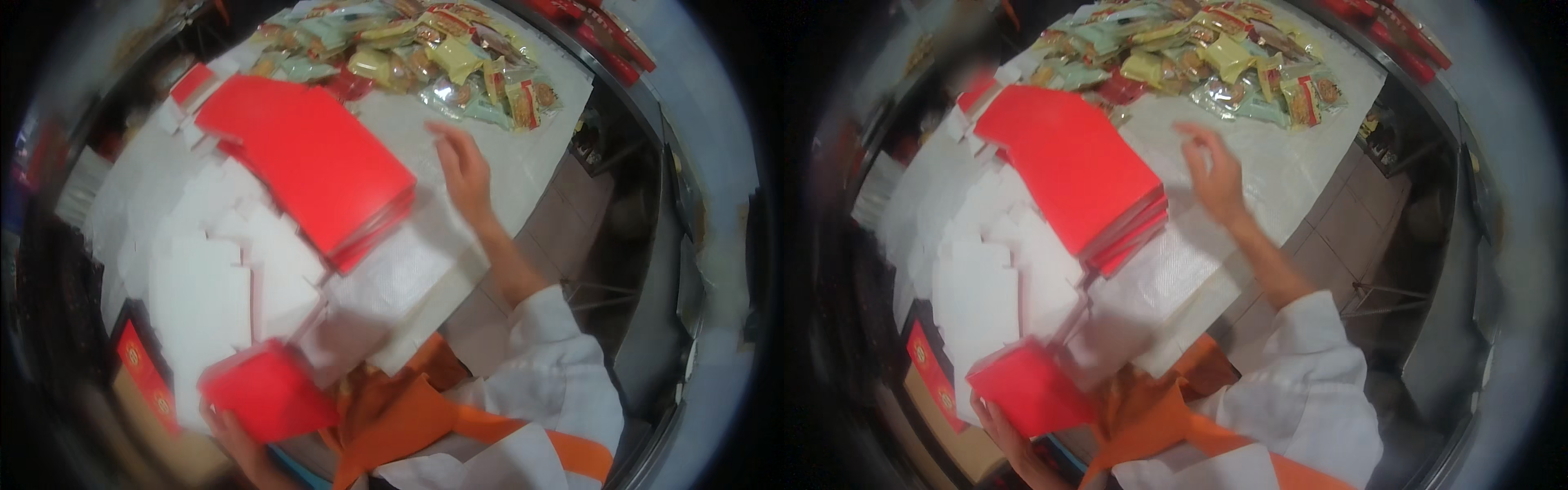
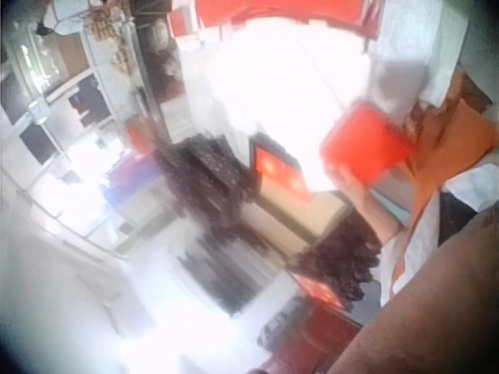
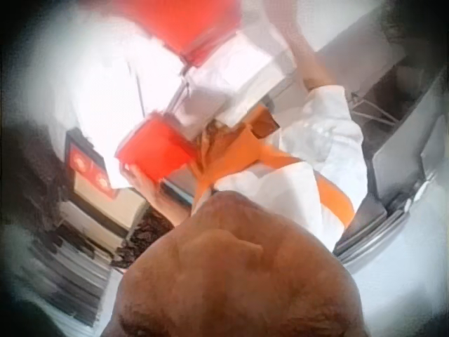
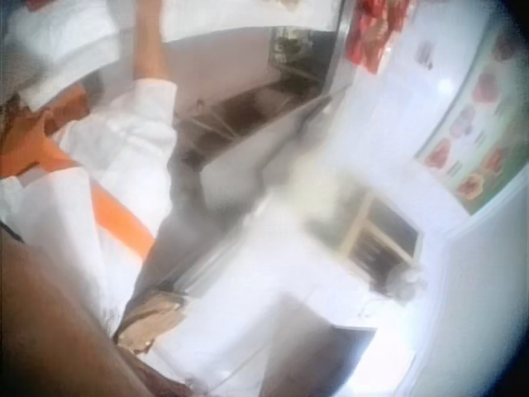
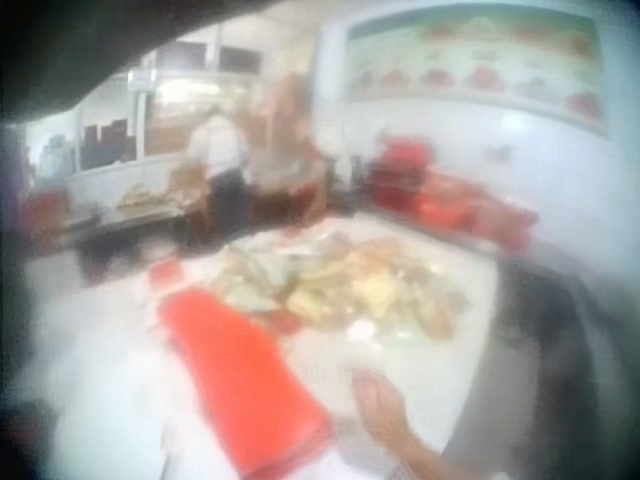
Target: The person assembles small red boxes by folding white flat-pack cardboard pieces and inserting them into red covers. They repeatedly pick up a white piece, fold it into a box shape, and place it into a red cover, then set the finished unit into a larger tray. The process is repetitive and performed by hand.
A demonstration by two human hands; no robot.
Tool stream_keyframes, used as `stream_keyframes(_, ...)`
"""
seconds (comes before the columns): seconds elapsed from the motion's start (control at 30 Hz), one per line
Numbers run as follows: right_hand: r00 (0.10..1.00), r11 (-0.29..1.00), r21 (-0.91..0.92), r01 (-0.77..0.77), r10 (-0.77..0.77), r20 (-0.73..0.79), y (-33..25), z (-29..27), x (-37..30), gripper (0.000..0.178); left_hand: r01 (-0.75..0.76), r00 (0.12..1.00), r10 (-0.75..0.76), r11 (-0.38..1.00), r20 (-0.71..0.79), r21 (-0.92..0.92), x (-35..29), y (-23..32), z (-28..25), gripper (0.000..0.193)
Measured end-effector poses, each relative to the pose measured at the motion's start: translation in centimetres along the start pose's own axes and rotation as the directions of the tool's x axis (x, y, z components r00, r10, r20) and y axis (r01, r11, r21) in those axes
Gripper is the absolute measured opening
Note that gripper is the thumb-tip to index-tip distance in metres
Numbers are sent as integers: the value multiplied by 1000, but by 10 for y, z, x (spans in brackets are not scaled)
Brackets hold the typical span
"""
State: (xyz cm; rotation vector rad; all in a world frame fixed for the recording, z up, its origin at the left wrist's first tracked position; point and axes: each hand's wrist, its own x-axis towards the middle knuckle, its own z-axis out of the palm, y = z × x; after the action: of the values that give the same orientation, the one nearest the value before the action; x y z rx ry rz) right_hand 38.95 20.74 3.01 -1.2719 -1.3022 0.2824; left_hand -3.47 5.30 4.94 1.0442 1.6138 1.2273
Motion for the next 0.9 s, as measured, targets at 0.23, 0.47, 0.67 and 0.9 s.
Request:
stream_keyframes(0.23,949,338,-941,-11,301,97,168,-41,126,77,110,977,-148,966,-151,-235,5,-31,18,43)
stream_keyframes(0.47,860,309,-950,44,472,194,161,-49,125,81,66,982,-114,953,-151,-295,3,9,52,54)
stream_keyframes(0.67,811,761,283,-584,566,152,107,-48,41,59,86,979,-136,952,-154,-294,5,-15,26,63)
stream_keyframes(0.9,864,350,809,-473,363,348,-37,-91,-18,45,-5,974,-44,977,-223,-213,1,-9,35,42)
